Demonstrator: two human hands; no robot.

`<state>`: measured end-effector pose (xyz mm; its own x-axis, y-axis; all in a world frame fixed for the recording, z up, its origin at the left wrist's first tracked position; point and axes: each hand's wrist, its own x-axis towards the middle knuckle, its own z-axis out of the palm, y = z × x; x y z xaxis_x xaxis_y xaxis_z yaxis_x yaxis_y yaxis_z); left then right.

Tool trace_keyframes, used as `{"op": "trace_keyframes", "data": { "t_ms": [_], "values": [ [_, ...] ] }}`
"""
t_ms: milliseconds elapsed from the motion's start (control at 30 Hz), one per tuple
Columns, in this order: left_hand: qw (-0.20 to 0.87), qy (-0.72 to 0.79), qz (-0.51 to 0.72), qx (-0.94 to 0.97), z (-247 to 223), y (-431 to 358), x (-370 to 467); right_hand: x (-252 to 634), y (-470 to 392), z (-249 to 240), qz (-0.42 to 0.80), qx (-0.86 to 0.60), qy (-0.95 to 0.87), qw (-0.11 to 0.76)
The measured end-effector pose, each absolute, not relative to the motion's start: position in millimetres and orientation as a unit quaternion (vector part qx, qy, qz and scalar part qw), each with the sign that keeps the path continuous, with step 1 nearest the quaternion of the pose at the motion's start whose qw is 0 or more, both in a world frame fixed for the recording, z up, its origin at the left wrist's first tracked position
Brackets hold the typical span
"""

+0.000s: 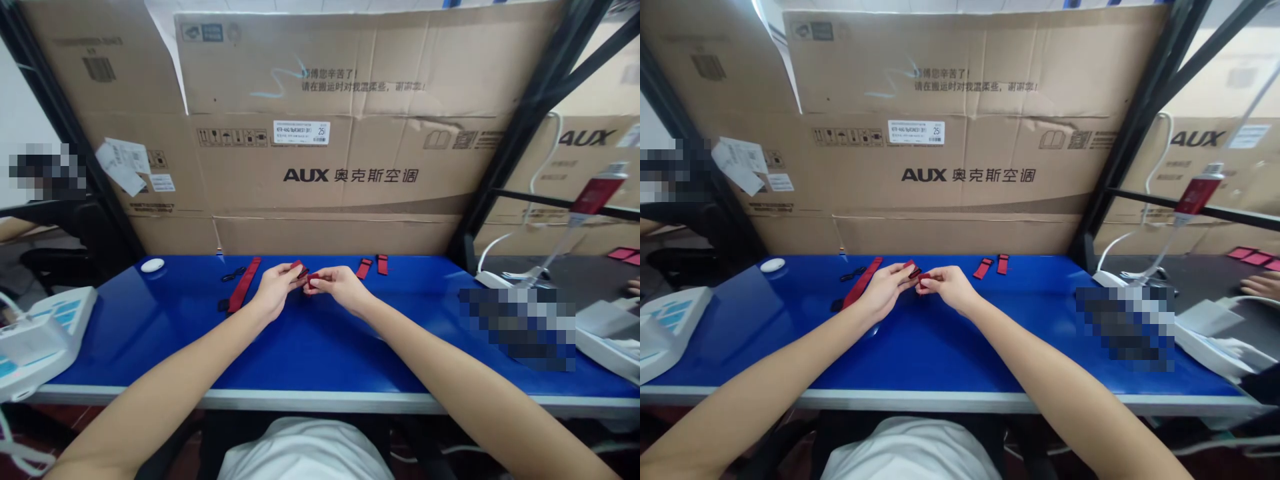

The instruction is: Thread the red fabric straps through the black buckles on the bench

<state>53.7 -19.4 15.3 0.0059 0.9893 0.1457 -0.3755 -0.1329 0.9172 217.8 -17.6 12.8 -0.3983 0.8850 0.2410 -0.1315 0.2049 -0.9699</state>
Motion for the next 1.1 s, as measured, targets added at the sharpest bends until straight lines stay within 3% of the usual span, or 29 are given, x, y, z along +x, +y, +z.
{"op": "trace_keyframes", "data": {
  "t_ms": [233,500,833,1100],
  "values": [
    [0.538,0.349,0.606,0.471,13,-23,58,218,-21,16,0.510,-0.325,-0.678,0.417],
    [0.522,0.325,0.611,0.498,13,-25,60,216,-19,14,0.472,-0.321,-0.675,0.468],
    [0.548,0.320,0.574,0.517,19,-32,60,218,-15,15,0.445,-0.337,-0.686,0.466],
    [0.472,0.360,0.597,0.539,13,-23,55,221,-15,15,0.385,-0.371,-0.714,0.452]
  ]
}}
